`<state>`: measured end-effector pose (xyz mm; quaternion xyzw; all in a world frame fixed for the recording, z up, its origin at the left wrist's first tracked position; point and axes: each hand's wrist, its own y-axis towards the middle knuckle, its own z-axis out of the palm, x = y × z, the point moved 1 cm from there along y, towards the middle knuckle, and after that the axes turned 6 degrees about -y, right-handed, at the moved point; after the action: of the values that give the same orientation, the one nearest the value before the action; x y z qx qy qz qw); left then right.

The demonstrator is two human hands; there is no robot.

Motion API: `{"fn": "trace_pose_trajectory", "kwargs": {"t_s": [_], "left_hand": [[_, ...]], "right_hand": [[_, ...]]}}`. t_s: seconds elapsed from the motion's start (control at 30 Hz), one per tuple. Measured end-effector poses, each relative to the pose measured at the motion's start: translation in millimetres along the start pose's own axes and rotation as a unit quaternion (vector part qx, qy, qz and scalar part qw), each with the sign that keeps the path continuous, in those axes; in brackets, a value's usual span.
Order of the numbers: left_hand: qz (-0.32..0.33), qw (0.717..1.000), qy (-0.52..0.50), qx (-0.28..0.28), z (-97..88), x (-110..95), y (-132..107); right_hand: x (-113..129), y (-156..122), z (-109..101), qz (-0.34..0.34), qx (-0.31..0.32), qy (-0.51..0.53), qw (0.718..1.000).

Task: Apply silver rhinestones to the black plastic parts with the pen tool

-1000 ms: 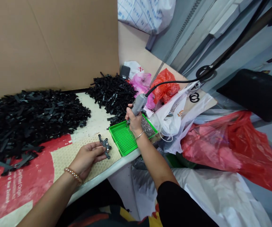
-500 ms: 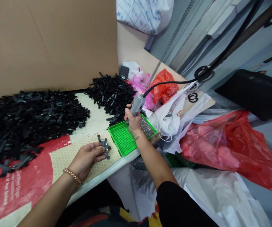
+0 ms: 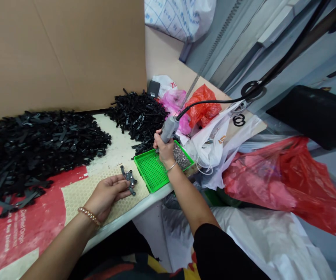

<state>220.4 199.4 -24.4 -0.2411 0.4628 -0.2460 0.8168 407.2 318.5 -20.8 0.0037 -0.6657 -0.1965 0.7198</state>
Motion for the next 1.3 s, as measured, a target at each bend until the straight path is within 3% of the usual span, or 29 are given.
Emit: {"fn": "trace_pose_trajectory", "kwargs": {"t_s": [0.2, 0.37, 0.43, 0.53, 0.63, 0.77, 1.3], "left_hand": [[0.014, 1.0, -0.009, 0.007, -0.7, 2, 2], [0.026, 0.999, -0.017, 0.013, -1.1, 5, 3], [0.03, 0.999, -0.024, 0.019, -1.3, 6, 4], [0.034, 0.999, -0.025, 0.025, -1.8, 7, 5], [0.035, 0.999, -0.02, 0.026, -1.6, 6, 4], [0.033, 0.999, -0.024, 0.021, -0.2, 5, 3], [0.032, 0.999, -0.024, 0.025, -1.5, 7, 5]], "right_hand": [[0, 1, -2, -0.018, -0.008, 0.009, 1.0], [29, -10, 3, -0.035, -0.073, 0.059, 0.995], [45, -26, 12, -0.034, -0.055, 0.09, 0.994], [58, -57, 33, -0.003, 0.024, 0.123, 0.992], [56, -82, 52, 0.03, 0.072, 0.139, 0.987], [50, -90, 63, 0.052, 0.074, 0.149, 0.985], [45, -90, 61, 0.036, 0.075, 0.151, 0.985]]}}
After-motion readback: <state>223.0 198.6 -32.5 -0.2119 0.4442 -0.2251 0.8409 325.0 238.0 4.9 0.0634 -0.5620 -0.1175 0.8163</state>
